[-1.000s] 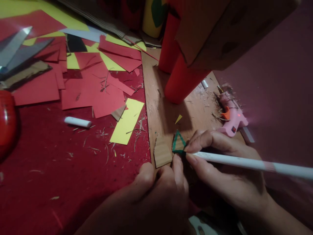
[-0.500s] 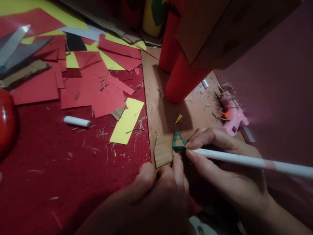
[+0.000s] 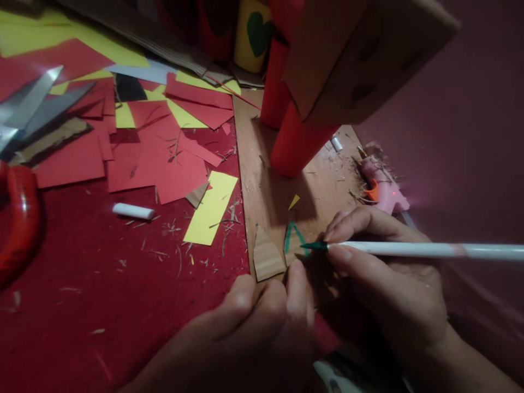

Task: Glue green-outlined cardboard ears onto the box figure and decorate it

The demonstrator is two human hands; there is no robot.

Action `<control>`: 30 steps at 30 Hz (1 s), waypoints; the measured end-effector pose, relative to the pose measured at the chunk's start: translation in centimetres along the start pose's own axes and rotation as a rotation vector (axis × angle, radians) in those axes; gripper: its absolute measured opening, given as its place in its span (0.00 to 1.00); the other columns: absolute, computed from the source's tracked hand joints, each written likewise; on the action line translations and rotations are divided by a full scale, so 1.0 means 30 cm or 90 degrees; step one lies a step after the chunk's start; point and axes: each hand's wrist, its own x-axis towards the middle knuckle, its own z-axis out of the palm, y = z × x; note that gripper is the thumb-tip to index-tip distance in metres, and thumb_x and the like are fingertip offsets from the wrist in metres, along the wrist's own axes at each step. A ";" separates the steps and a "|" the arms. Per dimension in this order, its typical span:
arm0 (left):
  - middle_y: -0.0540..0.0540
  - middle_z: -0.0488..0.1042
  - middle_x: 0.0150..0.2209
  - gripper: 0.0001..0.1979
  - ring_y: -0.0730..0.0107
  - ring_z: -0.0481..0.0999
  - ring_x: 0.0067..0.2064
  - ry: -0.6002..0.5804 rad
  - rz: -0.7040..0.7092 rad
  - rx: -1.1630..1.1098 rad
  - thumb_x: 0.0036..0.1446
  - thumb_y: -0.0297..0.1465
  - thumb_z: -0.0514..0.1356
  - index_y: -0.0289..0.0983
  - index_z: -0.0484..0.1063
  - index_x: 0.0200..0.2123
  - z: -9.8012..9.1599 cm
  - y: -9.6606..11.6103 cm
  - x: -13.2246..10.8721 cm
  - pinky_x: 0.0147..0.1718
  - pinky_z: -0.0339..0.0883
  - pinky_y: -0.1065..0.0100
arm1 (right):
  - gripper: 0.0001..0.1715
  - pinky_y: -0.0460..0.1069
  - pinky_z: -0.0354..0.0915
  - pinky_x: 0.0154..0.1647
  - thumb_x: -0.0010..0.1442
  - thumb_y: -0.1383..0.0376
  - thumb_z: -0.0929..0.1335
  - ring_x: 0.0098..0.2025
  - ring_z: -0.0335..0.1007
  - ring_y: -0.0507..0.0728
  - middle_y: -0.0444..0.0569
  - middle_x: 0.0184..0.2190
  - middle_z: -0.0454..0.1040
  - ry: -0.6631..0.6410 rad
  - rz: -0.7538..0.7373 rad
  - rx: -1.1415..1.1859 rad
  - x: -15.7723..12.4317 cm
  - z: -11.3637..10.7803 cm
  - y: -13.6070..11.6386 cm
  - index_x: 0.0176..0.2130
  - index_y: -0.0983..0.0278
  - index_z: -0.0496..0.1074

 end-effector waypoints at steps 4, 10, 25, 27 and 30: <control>0.41 0.73 0.56 0.19 0.55 0.65 0.54 0.052 -0.016 -0.028 0.74 0.32 0.44 0.32 0.66 0.60 -0.030 -0.067 0.045 0.57 0.58 0.54 | 0.08 0.45 0.57 0.11 0.59 0.62 0.73 0.12 0.60 0.51 0.39 0.14 0.68 -0.023 0.091 0.131 -0.008 -0.002 0.006 0.30 0.59 0.73; 0.41 0.73 0.43 0.15 0.56 0.63 0.43 0.025 -0.074 -0.120 0.68 0.27 0.52 0.35 0.74 0.53 -0.100 -0.157 0.136 0.44 0.63 0.54 | 0.06 0.45 0.60 0.13 0.55 0.69 0.72 0.14 0.62 0.50 0.39 0.17 0.69 -0.049 -0.025 0.091 0.006 -0.004 0.027 0.28 0.61 0.72; 0.48 0.75 0.33 0.08 0.64 0.72 0.39 -0.107 -0.122 -0.285 0.60 0.27 0.64 0.42 0.83 0.32 -0.124 -0.278 0.318 0.36 0.65 0.65 | 0.07 0.43 0.56 0.13 0.54 0.71 0.69 0.14 0.58 0.48 0.36 0.15 0.65 -0.092 -0.060 0.077 0.018 -0.007 0.023 0.27 0.60 0.68; 0.46 0.75 0.34 0.09 0.64 0.73 0.39 -0.119 -0.094 -0.291 0.61 0.28 0.62 0.42 0.84 0.33 -0.112 -0.292 0.319 0.37 0.65 0.65 | 0.07 0.43 0.55 0.12 0.54 0.71 0.69 0.14 0.58 0.47 0.36 0.15 0.65 -0.090 -0.066 0.067 0.020 -0.007 0.023 0.27 0.61 0.69; 0.45 0.74 0.33 0.13 0.63 0.72 0.39 -0.100 -0.023 -0.290 0.64 0.28 0.58 0.40 0.84 0.33 -0.081 -0.313 0.310 0.34 0.64 0.66 | 0.07 0.43 0.56 0.13 0.54 0.71 0.69 0.13 0.58 0.48 0.35 0.14 0.64 -0.093 -0.071 0.076 0.022 -0.005 0.024 0.28 0.60 0.68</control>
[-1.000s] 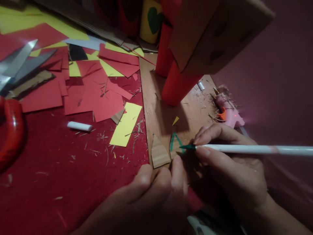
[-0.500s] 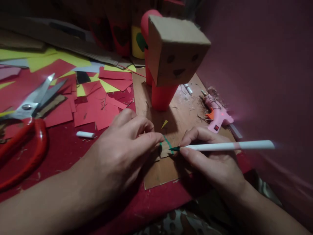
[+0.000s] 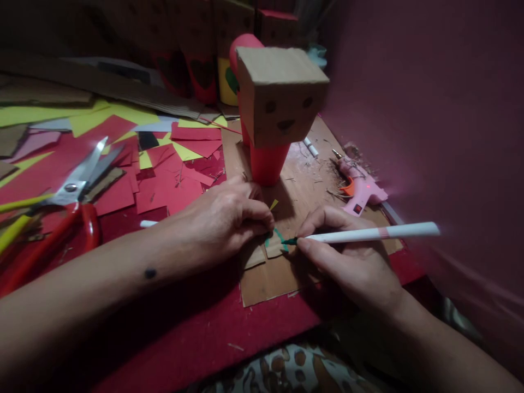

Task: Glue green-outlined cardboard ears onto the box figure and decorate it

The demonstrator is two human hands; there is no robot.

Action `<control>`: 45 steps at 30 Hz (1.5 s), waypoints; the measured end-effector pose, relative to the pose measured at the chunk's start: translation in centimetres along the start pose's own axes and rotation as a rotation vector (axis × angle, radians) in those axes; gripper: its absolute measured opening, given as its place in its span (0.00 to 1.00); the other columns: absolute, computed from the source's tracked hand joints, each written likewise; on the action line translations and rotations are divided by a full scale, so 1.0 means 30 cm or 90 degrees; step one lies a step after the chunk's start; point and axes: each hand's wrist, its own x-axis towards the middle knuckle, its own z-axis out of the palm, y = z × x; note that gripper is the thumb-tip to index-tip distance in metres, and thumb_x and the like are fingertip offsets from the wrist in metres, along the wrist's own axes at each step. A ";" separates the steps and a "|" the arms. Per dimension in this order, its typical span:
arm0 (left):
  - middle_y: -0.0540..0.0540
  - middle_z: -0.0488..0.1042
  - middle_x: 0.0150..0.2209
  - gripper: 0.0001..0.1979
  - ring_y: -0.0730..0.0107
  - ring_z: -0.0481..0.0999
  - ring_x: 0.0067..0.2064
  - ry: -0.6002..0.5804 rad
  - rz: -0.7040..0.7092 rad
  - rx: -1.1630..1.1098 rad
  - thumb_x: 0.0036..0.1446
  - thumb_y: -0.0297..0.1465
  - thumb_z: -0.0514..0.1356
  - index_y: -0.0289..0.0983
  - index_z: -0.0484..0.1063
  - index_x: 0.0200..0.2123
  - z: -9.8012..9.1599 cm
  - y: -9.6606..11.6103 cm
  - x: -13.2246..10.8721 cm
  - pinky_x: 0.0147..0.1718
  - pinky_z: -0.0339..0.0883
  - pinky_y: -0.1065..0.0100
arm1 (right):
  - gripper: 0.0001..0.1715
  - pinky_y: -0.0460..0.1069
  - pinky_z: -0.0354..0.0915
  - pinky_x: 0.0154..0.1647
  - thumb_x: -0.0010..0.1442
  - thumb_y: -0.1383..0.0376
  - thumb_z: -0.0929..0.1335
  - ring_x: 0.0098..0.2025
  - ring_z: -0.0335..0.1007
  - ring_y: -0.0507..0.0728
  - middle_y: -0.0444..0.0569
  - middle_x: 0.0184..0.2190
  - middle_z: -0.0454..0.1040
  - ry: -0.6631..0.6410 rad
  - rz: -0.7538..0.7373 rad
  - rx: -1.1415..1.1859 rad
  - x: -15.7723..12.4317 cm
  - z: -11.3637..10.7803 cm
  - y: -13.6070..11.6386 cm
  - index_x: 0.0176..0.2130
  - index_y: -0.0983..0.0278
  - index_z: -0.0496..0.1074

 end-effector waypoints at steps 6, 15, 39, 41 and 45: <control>0.44 0.74 0.36 0.13 0.63 0.71 0.42 -0.007 0.051 0.016 0.66 0.29 0.57 0.40 0.82 0.35 0.013 -0.025 0.000 0.37 0.65 0.67 | 0.06 0.43 0.58 0.14 0.54 0.71 0.69 0.14 0.61 0.48 0.38 0.17 0.69 -0.011 -0.013 -0.037 -0.003 0.001 -0.004 0.28 0.61 0.69; 0.47 0.69 0.35 0.11 0.60 0.67 0.41 -0.049 -0.028 -0.001 0.64 0.41 0.62 0.42 0.80 0.38 0.000 0.004 -0.015 0.37 0.62 0.62 | 0.07 0.43 0.59 0.15 0.56 0.72 0.70 0.16 0.62 0.48 0.38 0.17 0.69 0.002 -0.043 -0.055 -0.006 0.008 -0.004 0.30 0.61 0.71; 0.43 0.68 0.37 0.07 0.53 0.65 0.44 0.002 -0.049 0.108 0.63 0.34 0.57 0.38 0.74 0.38 0.047 0.074 -0.046 0.41 0.61 0.55 | 0.07 0.44 0.59 0.15 0.57 0.69 0.72 0.14 0.60 0.48 0.37 0.16 0.69 0.072 0.019 0.038 -0.018 0.011 -0.020 0.29 0.61 0.71; 0.43 0.67 0.37 0.08 0.53 0.64 0.43 0.003 -0.033 0.136 0.64 0.34 0.55 0.37 0.72 0.37 0.054 0.078 -0.048 0.39 0.60 0.55 | 0.08 0.44 0.59 0.16 0.56 0.70 0.72 0.15 0.61 0.48 0.38 0.17 0.70 0.067 0.013 0.013 -0.019 0.014 -0.020 0.28 0.61 0.71; 0.42 0.66 0.37 0.08 0.53 0.63 0.42 0.012 -0.024 0.157 0.63 0.32 0.54 0.37 0.71 0.38 0.058 0.081 -0.052 0.38 0.59 0.54 | 0.07 0.44 0.61 0.17 0.58 0.69 0.71 0.15 0.62 0.48 0.36 0.16 0.69 0.044 0.027 0.004 -0.022 0.023 -0.017 0.29 0.60 0.71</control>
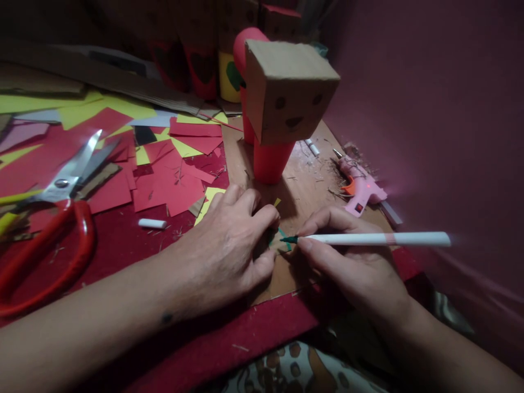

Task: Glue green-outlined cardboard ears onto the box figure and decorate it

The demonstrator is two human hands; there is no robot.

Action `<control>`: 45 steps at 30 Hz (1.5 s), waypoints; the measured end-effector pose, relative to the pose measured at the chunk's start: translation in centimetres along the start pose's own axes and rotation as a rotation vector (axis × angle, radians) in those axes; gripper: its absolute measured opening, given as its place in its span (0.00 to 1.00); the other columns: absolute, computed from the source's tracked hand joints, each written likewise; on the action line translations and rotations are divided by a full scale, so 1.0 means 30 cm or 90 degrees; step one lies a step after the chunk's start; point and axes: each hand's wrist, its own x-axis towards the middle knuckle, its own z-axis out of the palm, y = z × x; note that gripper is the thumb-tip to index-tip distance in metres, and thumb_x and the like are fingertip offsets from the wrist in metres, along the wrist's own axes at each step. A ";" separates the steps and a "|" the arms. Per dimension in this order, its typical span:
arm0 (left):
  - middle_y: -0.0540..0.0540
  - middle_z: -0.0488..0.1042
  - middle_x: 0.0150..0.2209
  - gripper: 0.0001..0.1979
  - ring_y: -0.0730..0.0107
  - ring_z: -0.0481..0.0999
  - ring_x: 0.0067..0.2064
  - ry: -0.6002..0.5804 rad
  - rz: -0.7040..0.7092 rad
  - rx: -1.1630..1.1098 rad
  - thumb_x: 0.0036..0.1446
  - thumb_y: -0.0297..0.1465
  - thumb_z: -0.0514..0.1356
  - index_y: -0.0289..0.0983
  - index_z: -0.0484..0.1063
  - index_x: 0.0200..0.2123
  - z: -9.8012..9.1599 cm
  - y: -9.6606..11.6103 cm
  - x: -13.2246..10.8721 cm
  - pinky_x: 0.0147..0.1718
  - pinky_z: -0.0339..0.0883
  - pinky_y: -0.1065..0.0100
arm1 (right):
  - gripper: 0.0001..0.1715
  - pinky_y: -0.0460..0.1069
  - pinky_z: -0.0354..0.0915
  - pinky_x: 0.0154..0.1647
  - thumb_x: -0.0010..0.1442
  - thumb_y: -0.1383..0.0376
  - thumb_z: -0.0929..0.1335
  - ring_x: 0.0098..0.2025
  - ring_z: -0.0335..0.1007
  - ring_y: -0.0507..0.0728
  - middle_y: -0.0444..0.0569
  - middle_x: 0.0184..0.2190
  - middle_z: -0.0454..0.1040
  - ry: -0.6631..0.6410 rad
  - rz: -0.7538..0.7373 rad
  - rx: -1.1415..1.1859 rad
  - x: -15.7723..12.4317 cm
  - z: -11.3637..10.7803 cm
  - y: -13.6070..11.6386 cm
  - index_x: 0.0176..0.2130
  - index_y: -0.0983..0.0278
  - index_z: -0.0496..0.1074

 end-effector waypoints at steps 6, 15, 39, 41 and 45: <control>0.41 0.66 0.38 0.07 0.53 0.62 0.41 -0.021 0.008 -0.028 0.62 0.33 0.55 0.37 0.70 0.38 -0.005 -0.015 -0.001 0.37 0.58 0.54 | 0.04 0.45 0.62 0.19 0.60 0.67 0.70 0.18 0.67 0.50 0.42 0.22 0.76 -0.020 -0.018 -0.041 -0.017 0.016 0.017 0.32 0.60 0.72; 0.43 0.66 0.40 0.07 0.54 0.64 0.44 -0.051 0.024 -0.090 0.63 0.34 0.57 0.37 0.71 0.40 -0.025 -0.032 -0.003 0.40 0.61 0.54 | 0.06 0.45 0.61 0.19 0.59 0.71 0.70 0.18 0.65 0.50 0.38 0.18 0.70 -0.007 -0.086 -0.115 -0.035 0.028 0.014 0.32 0.60 0.70; 0.44 0.65 0.42 0.07 0.56 0.63 0.44 -0.066 0.064 -0.112 0.64 0.29 0.55 0.39 0.71 0.43 -0.028 -0.068 -0.010 0.45 0.61 0.54 | 0.05 0.44 0.67 0.25 0.60 0.72 0.69 0.25 0.74 0.51 0.43 0.26 0.78 -0.002 -0.199 -0.260 -0.026 0.021 0.013 0.33 0.62 0.72; 0.44 0.65 0.41 0.07 0.56 0.63 0.44 -0.065 0.065 -0.109 0.64 0.29 0.55 0.39 0.71 0.43 -0.027 -0.067 -0.010 0.45 0.61 0.55 | 0.05 0.45 0.67 0.25 0.60 0.72 0.69 0.26 0.75 0.51 0.43 0.26 0.79 -0.007 -0.199 -0.257 -0.021 0.022 0.012 0.33 0.62 0.72; 0.44 0.65 0.41 0.07 0.56 0.63 0.44 -0.055 0.059 -0.101 0.64 0.29 0.55 0.39 0.71 0.43 -0.021 -0.067 -0.009 0.43 0.61 0.55 | 0.06 0.45 0.66 0.24 0.60 0.72 0.68 0.25 0.74 0.51 0.43 0.24 0.77 -0.009 -0.198 -0.254 -0.015 0.023 0.011 0.33 0.61 0.71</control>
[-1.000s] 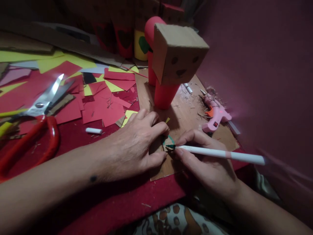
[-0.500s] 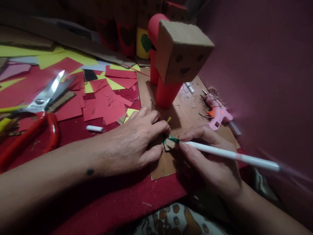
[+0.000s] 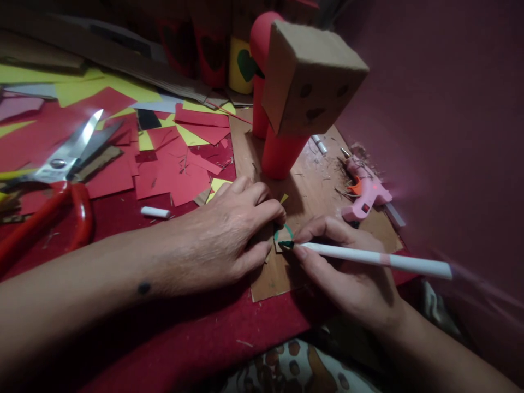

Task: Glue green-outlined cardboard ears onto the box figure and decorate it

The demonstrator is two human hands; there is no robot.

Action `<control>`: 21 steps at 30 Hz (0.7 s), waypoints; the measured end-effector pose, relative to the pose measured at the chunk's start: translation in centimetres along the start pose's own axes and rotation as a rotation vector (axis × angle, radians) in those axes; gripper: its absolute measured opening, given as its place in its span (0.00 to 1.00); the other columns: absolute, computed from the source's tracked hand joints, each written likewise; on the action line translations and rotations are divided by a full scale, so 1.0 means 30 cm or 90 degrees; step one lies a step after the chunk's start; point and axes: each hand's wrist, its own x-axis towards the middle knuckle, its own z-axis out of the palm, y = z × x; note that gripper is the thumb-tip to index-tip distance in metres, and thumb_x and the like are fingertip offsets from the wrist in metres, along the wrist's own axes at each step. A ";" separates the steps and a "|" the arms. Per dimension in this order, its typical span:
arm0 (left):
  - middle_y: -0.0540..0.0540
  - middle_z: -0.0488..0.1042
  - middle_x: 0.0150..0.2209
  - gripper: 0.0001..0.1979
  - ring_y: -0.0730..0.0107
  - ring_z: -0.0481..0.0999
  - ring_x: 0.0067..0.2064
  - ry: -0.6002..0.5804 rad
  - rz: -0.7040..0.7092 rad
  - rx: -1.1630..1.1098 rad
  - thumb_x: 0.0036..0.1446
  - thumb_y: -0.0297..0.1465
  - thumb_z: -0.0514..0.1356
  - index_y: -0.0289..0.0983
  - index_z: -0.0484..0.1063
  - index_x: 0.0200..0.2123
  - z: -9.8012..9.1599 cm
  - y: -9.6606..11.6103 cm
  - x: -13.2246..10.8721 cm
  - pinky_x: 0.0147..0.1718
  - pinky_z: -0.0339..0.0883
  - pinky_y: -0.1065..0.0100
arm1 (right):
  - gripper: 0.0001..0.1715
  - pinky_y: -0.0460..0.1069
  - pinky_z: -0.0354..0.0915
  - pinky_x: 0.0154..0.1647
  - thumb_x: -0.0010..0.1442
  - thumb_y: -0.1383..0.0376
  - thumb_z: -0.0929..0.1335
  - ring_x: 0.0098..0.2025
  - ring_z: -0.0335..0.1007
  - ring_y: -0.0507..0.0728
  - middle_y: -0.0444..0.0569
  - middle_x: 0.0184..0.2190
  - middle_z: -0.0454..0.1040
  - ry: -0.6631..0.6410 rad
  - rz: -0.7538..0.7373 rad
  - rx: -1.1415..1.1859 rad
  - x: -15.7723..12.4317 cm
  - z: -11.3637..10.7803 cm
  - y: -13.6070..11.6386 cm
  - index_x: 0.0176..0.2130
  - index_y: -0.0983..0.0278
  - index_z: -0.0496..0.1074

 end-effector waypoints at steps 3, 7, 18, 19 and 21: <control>0.44 0.66 0.41 0.07 0.56 0.63 0.43 0.000 0.000 0.009 0.64 0.30 0.55 0.39 0.71 0.43 0.002 0.002 0.001 0.43 0.61 0.55 | 0.06 0.46 0.66 0.23 0.60 0.71 0.69 0.25 0.73 0.52 0.43 0.25 0.78 0.001 0.003 -0.001 0.002 0.000 -0.002 0.33 0.60 0.71; 0.43 0.67 0.41 0.06 0.56 0.63 0.43 -0.005 0.000 0.016 0.64 0.29 0.55 0.38 0.71 0.42 -0.002 0.008 0.002 0.44 0.61 0.54 | 0.07 0.48 0.68 0.27 0.60 0.71 0.69 0.27 0.75 0.53 0.45 0.27 0.79 0.002 -0.010 -0.015 0.004 0.003 -0.002 0.32 0.59 0.71; 0.42 0.67 0.41 0.06 0.56 0.65 0.43 0.006 0.011 0.023 0.63 0.29 0.55 0.38 0.71 0.41 0.001 0.003 0.005 0.46 0.64 0.52 | 0.05 0.46 0.68 0.29 0.61 0.70 0.70 0.27 0.76 0.52 0.43 0.27 0.80 -0.022 -0.007 -0.042 0.010 0.002 0.010 0.33 0.61 0.72; 0.42 0.67 0.41 0.06 0.56 0.65 0.43 0.008 0.009 0.025 0.63 0.29 0.55 0.38 0.71 0.41 0.002 0.003 0.005 0.46 0.64 0.52 | 0.05 0.46 0.69 0.30 0.61 0.70 0.70 0.28 0.76 0.52 0.43 0.28 0.80 -0.025 -0.010 -0.039 0.008 0.001 0.010 0.33 0.61 0.72; 0.42 0.67 0.41 0.06 0.56 0.65 0.43 0.010 0.008 0.028 0.63 0.29 0.55 0.39 0.71 0.41 0.003 0.002 0.004 0.45 0.64 0.52 | 0.06 0.47 0.70 0.32 0.62 0.70 0.70 0.30 0.77 0.53 0.45 0.29 0.80 -0.027 -0.020 -0.035 0.005 -0.001 0.008 0.33 0.61 0.71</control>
